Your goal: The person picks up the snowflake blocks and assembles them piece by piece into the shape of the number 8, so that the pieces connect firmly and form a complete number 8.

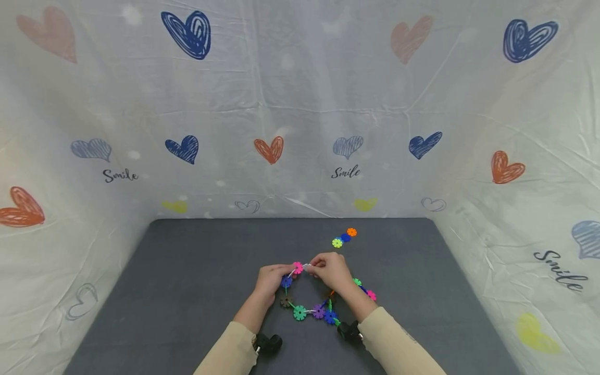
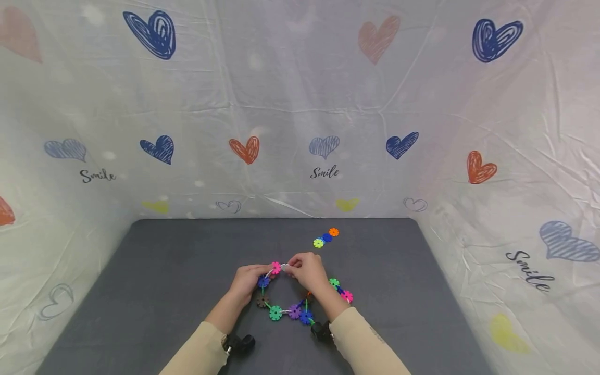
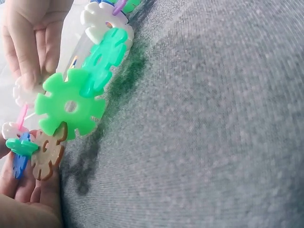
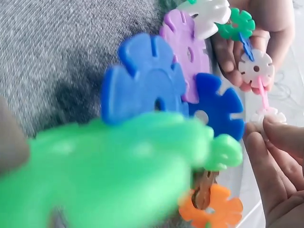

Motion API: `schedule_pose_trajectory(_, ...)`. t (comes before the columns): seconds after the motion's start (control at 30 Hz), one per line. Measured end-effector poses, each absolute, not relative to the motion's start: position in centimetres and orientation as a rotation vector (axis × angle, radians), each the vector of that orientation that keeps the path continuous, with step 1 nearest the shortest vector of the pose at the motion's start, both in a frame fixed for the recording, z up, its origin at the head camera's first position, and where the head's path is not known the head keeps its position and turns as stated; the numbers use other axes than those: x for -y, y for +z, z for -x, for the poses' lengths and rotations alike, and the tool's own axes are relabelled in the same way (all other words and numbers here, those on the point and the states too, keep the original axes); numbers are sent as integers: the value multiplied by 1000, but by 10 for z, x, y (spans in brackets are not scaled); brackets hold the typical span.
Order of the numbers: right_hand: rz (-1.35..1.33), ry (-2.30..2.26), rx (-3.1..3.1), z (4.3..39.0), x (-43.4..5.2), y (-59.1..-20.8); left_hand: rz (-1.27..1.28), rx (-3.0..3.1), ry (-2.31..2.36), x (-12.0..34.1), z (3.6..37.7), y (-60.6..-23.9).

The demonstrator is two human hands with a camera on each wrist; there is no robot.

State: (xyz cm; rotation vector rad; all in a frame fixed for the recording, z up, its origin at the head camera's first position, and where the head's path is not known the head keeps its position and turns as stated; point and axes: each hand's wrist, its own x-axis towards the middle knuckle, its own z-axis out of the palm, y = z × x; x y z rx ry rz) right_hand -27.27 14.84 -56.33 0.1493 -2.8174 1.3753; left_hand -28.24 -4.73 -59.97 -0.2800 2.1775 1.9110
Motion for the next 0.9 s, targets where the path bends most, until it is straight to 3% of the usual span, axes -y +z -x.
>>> schedule_pose_trajectory(0.57, -219, 1271, 2765, 277, -137, -569, 274, -2136, 1899, 45, 287, -598)
schedule_pose_trajectory(0.9, -346, 1282, 2957, 283, -166, -553, 207, -2221, 1836, 48, 284, -603)
